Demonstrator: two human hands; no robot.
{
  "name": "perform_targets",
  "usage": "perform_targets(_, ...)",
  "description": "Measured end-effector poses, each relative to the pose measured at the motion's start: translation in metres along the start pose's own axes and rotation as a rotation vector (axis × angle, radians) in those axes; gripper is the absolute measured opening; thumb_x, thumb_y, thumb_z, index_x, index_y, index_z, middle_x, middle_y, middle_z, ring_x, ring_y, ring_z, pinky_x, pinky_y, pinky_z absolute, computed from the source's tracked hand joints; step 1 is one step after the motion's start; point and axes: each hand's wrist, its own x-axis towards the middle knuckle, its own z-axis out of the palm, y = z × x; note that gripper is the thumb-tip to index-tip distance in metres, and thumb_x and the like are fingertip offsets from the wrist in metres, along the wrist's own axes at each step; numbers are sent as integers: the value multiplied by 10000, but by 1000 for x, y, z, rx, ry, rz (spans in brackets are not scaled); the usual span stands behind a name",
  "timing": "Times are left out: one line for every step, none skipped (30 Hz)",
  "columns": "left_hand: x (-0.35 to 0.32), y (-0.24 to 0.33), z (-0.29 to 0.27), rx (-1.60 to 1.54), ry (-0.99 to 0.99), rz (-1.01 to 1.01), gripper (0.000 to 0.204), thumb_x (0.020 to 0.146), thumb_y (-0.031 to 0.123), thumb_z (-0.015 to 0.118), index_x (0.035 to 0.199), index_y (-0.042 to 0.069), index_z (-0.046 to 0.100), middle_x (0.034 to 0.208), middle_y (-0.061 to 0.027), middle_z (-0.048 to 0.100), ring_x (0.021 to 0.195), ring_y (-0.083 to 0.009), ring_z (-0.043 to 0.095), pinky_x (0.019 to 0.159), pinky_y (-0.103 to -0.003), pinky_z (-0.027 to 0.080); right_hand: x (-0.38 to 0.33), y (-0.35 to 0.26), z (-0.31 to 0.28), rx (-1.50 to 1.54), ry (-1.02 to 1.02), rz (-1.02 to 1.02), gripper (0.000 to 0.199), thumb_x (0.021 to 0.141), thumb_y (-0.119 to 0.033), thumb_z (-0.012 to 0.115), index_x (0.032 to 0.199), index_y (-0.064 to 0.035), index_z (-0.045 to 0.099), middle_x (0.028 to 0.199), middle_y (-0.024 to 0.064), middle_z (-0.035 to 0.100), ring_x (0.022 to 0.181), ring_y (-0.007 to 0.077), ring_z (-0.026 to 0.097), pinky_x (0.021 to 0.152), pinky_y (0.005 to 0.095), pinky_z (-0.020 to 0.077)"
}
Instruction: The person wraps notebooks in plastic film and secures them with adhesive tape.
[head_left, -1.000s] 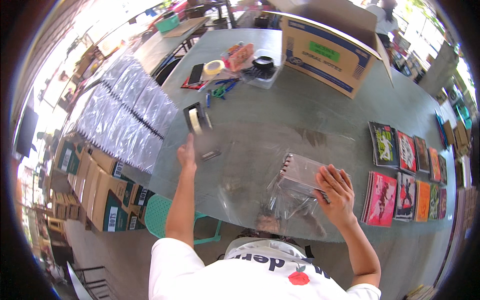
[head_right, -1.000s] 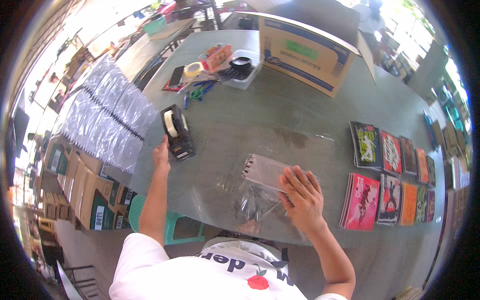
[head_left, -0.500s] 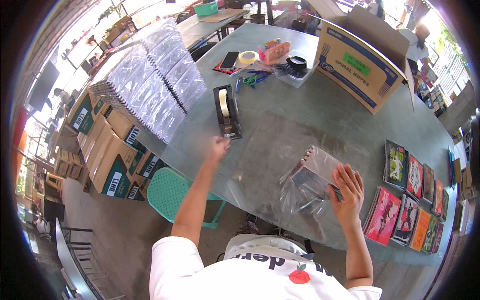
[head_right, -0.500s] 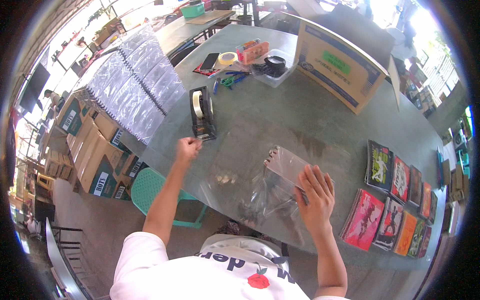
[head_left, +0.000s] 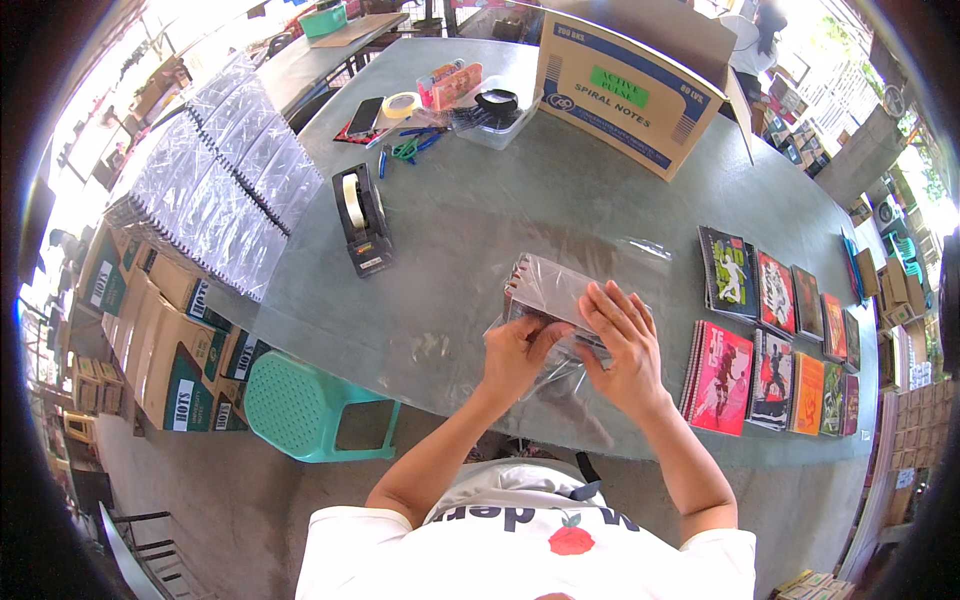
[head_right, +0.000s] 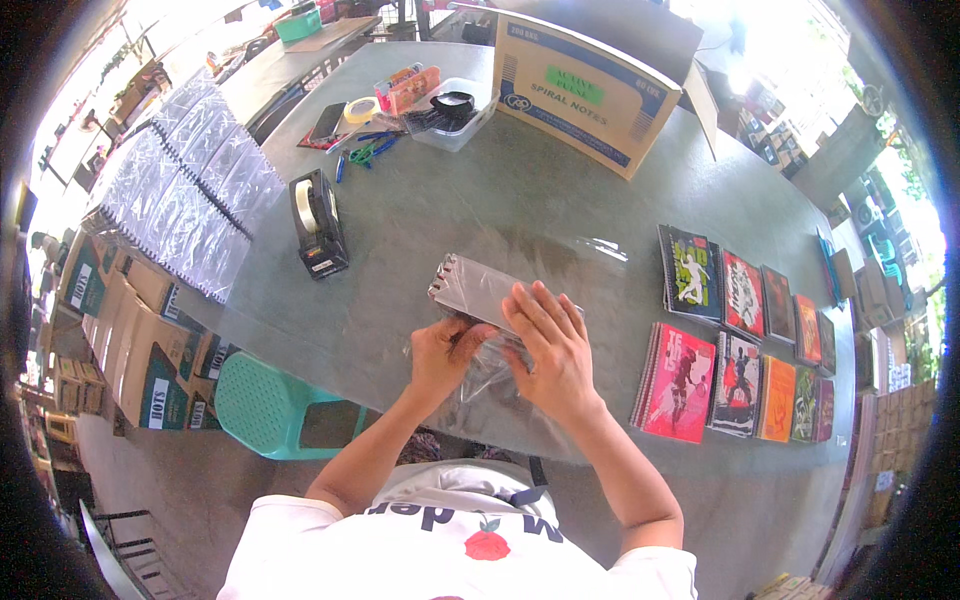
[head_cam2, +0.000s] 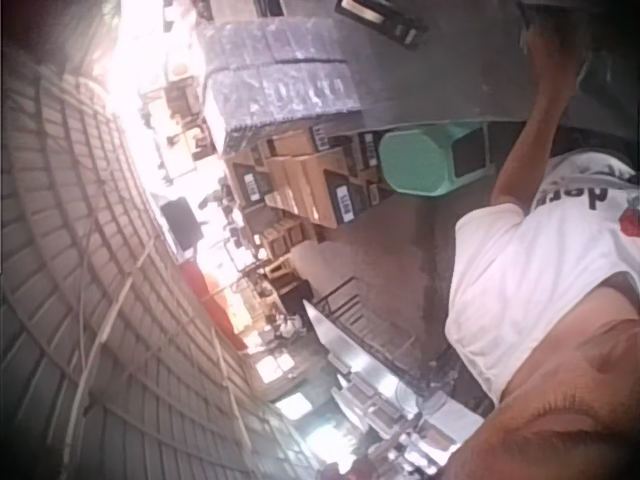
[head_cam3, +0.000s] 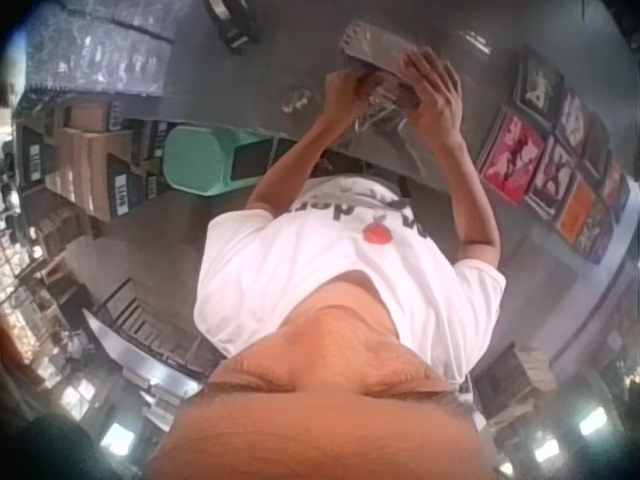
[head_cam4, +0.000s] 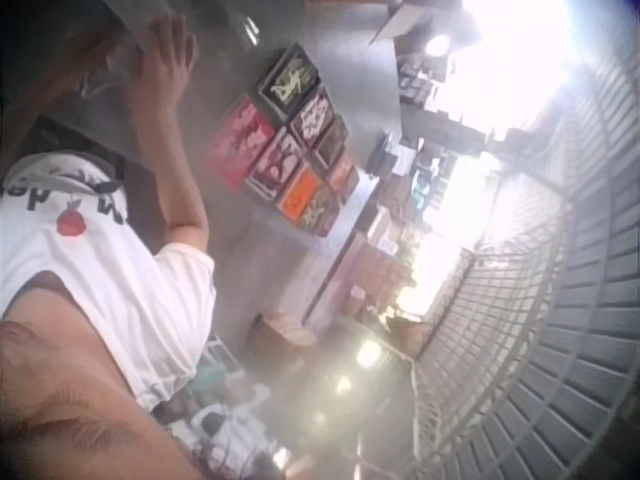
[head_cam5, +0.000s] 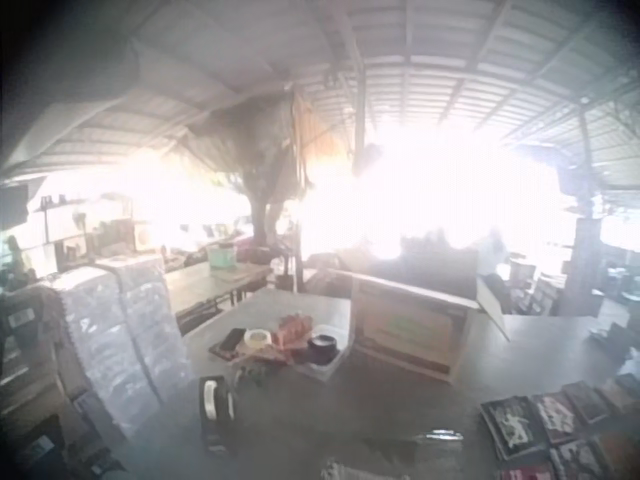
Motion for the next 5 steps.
perform_targets(-2,-8,1,18,27,7,246,806,269,649,750,30,649,562,-127,561,449,-192,495,454,-289,399,3,-1,-4,60,-40,48,514,683,-230,731,1154,-98,574,1265,87,505,1203,239,451,1014,411,312)
perform_targets(-3,-16,3,35,52,15,284,780,303,674,724,28,638,560,-165,548,436,-243,498,449,-311,394,8,1,-8,120,-78,97,540,679,-247,736,1169,-99,562,1279,103,487,1215,239,437,1019,415,301)
perform_targets(-5,-22,4,116,-26,4,291,769,309,685,727,25,642,559,-160,554,442,-242,514,452,-318,399,15,2,-14,175,-111,152,567,675,-264,740,1184,-100,550,1294,118,470,1227,239,423,1025,419,290)
perform_targets(-10,-29,4,198,-104,-6,299,758,316,696,730,23,645,558,-155,561,449,-241,530,455,-325,404,31,7,-19,330,-278,333,551,699,-271,723,1196,-120,541,1310,145,445,1232,275,410,1032,421,281)
perform_targets(-9,-29,5,198,-114,2,299,758,316,696,730,23,645,558,-155,561,449,-241,530,455,-325,404,56,15,-22,489,-440,514,534,723,-279,706,1209,-140,531,1326,171,420,1237,312,397,1040,423,272)
